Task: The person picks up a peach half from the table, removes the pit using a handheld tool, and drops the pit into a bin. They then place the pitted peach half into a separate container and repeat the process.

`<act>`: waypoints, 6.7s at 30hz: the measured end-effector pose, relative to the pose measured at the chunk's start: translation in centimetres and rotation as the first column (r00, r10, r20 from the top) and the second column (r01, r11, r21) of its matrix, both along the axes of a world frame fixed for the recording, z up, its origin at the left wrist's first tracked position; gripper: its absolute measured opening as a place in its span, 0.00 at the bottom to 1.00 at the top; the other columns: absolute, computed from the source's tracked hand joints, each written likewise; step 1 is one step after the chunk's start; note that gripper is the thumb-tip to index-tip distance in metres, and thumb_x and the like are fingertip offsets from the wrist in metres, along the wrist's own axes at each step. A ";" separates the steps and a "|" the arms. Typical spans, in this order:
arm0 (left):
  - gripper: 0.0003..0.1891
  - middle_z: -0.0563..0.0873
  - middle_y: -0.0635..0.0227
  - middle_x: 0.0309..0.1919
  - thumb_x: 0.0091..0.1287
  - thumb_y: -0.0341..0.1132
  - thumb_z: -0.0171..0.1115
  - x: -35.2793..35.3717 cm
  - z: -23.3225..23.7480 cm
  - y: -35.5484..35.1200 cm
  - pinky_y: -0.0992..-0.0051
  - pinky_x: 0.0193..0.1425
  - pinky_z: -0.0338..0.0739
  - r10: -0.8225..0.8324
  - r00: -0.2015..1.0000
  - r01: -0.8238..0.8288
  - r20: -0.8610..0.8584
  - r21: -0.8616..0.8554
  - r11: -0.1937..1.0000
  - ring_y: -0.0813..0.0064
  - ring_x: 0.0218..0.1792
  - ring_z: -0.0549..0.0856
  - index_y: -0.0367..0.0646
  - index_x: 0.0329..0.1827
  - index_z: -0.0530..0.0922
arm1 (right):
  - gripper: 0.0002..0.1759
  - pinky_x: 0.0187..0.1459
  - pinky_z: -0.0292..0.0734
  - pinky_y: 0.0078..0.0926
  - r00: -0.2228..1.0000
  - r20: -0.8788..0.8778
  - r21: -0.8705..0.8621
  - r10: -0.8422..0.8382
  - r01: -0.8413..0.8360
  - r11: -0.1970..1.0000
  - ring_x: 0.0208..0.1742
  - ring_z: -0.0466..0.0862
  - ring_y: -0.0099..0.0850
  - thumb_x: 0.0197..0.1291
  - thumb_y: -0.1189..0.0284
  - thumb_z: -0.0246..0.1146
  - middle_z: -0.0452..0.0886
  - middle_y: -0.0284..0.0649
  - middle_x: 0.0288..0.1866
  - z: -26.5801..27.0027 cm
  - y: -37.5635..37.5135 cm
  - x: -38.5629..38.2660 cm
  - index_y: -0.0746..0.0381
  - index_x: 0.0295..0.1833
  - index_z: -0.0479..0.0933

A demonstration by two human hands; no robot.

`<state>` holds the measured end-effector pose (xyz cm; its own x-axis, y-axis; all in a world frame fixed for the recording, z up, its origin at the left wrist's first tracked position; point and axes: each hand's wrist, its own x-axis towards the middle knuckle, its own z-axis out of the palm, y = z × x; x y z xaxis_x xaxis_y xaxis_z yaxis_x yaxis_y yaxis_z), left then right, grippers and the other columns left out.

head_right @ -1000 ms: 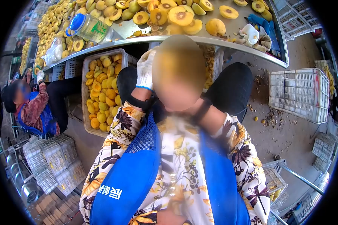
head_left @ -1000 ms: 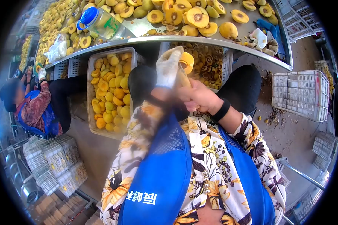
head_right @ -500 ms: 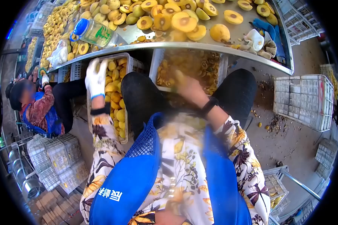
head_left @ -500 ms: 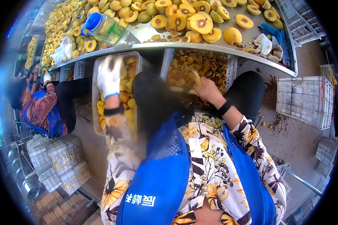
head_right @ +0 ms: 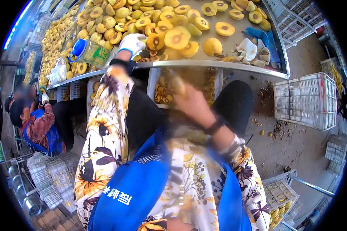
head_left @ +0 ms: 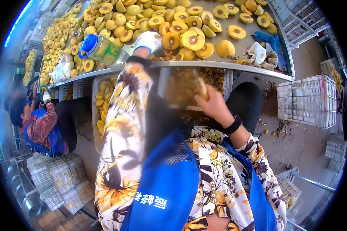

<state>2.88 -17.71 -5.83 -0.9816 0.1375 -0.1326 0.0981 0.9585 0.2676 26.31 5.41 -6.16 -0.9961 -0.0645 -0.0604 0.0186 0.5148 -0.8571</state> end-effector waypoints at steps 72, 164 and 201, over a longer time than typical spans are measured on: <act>0.23 0.82 0.64 0.29 0.69 0.55 0.51 18.4 -1.1 5.1 0.76 0.29 0.76 -0.030 0.766 -0.615 0.643 0.717 -0.330 0.72 0.25 0.80 0.41 0.41 0.78 | 0.04 0.08 0.52 0.15 0.547 0.369 -0.916 0.751 0.353 0.193 0.08 0.59 0.16 0.68 0.73 0.51 0.65 0.27 0.17 -0.3 -4.6 0.6 0.61 0.43 0.68; 0.30 0.84 0.56 0.48 0.59 0.59 0.59 19.6 -4.2 -12.6 0.63 0.56 0.73 0.585 0.753 -0.529 -0.301 0.253 0.810 0.56 0.49 0.82 0.44 0.54 0.80 | 0.11 0.10 0.58 0.19 0.789 0.587 -0.340 0.180 0.038 0.940 0.09 0.66 0.21 0.61 0.69 0.61 0.72 0.33 0.18 -4.2 -0.9 -0.4 0.64 0.39 0.70; 0.17 0.83 0.63 0.45 0.66 0.27 0.58 22.4 4.5 6.7 0.80 0.45 0.79 0.023 0.935 -0.330 0.354 0.892 -0.307 0.79 0.38 0.82 0.36 0.58 0.73 | 0.13 0.35 0.75 0.25 0.998 0.010 -0.081 0.068 -0.067 0.994 0.28 0.74 0.21 0.52 0.72 0.68 0.80 0.41 0.26 6.8 -1.6 -2.5 0.67 0.42 0.78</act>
